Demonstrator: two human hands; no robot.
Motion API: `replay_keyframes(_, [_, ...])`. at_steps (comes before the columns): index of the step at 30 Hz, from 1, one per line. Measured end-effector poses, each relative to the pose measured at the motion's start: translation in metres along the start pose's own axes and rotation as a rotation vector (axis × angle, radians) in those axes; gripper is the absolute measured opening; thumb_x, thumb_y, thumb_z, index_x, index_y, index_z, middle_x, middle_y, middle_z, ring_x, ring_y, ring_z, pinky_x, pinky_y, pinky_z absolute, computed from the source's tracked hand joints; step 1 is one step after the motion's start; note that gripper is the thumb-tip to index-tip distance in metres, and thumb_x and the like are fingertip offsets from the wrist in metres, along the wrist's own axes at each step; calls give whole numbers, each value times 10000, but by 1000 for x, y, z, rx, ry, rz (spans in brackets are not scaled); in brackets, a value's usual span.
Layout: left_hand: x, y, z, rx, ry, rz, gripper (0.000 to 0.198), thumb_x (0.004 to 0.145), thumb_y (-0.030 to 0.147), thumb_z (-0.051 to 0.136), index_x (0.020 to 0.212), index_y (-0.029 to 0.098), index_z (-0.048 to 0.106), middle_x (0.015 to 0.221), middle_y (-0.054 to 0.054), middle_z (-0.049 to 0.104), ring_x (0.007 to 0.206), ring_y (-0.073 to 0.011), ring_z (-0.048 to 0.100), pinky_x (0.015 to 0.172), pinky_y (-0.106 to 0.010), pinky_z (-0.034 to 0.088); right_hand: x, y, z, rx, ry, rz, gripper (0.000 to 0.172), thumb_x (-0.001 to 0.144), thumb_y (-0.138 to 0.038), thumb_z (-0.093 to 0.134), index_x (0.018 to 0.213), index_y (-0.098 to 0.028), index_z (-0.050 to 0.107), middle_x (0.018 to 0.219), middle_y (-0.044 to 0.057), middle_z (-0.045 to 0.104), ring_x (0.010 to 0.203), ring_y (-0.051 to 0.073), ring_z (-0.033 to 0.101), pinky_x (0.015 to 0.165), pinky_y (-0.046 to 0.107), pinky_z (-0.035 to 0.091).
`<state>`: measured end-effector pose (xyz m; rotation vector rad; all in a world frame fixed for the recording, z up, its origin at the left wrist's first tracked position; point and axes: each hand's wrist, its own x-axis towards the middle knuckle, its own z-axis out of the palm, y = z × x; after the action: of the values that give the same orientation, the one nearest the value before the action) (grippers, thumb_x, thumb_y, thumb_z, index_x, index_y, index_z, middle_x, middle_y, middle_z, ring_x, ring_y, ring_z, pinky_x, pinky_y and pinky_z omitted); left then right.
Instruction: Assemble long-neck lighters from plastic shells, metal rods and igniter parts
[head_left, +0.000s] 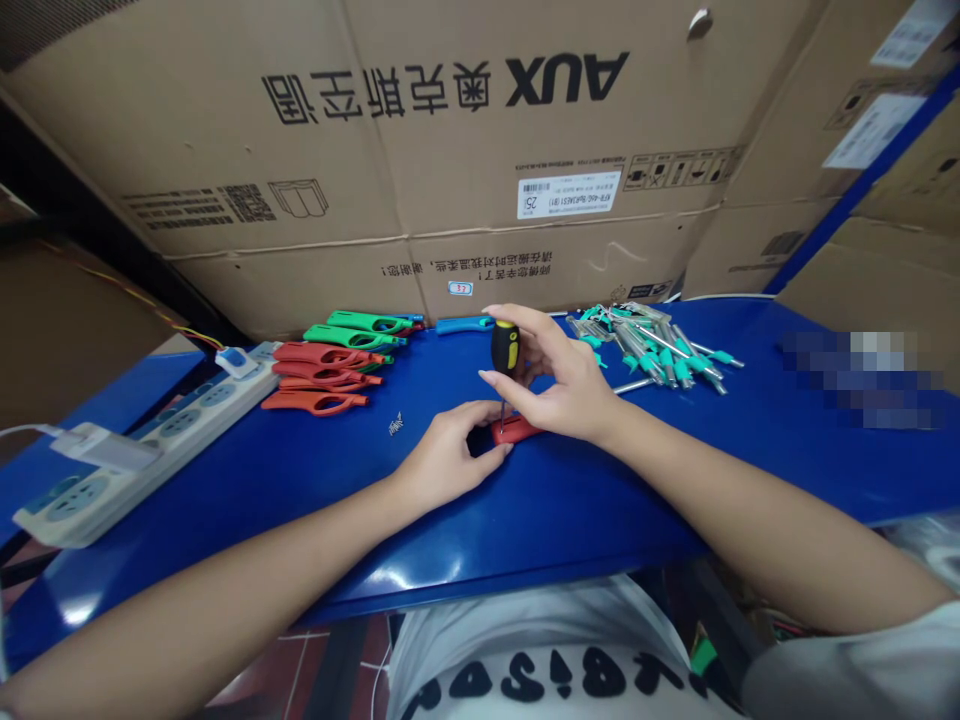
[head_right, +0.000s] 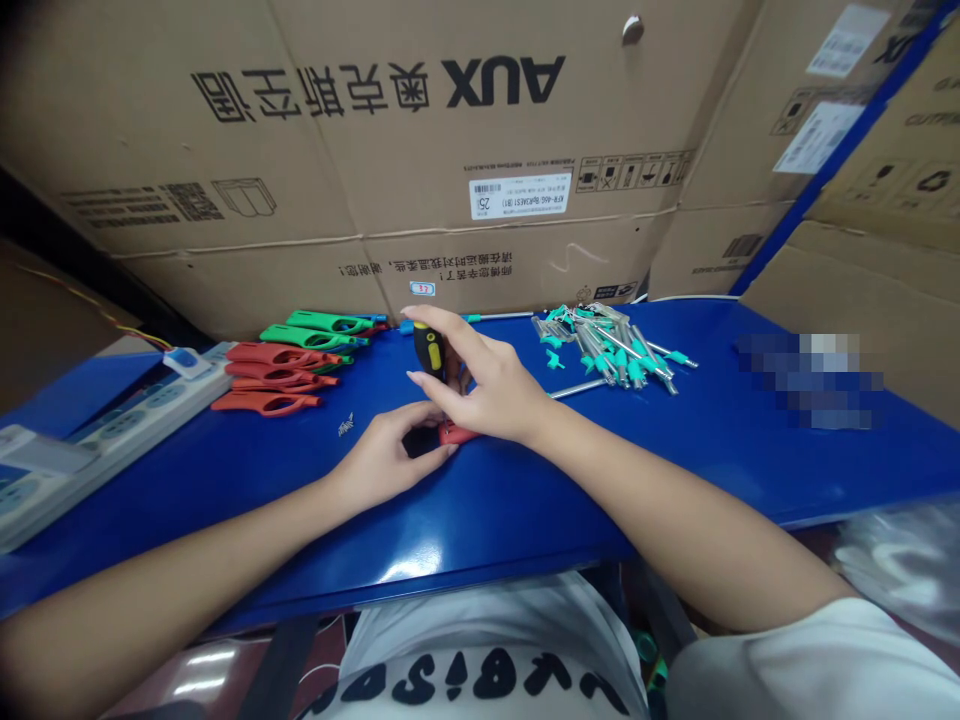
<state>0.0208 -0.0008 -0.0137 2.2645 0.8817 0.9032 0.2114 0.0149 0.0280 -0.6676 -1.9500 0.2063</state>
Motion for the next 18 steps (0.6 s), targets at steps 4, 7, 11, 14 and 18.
replay_keyframes(4, [1,1,-1,4,-3,24,303,808,97,691,1104,162,679,1111,-71,744,1031,-224,702,947,-366,548,0,-3,-2,-57,-29,-40,559,938,-297,625,1452,-248,409,1287,82,650,796,147,688,764,319,626])
replay_keyframes(7, [1,1,0,3,-3,26,267,806,83,685,1059,167,684,1066,-58,742,993,-213,697,915,-346,541,3,-7,-6,-171,-47,-75,528,952,-313,594,1448,-254,424,1295,90,632,888,188,681,765,338,612])
replay_keyframes(11, [1,1,0,-3,4,21,149,816,103,688,952,162,668,955,-38,716,890,-188,679,840,-313,530,8,-12,-11,-173,-143,-34,562,956,-267,547,1489,-259,369,1358,104,586,857,187,665,747,343,595])
replay_keyframes(14, [1,1,0,-6,8,21,130,809,97,689,907,168,641,900,-15,690,843,-168,663,805,-287,518,10,-12,-14,-80,-202,32,583,961,-231,528,1505,-246,319,1405,117,554,699,125,632,689,312,580])
replay_keyframes(18, [2,2,-1,-9,3,17,120,809,95,684,865,178,618,885,-6,682,842,-162,660,810,-281,515,12,-12,-18,-144,-221,10,559,965,-272,577,1483,-238,369,1355,105,596,724,131,644,673,288,561])
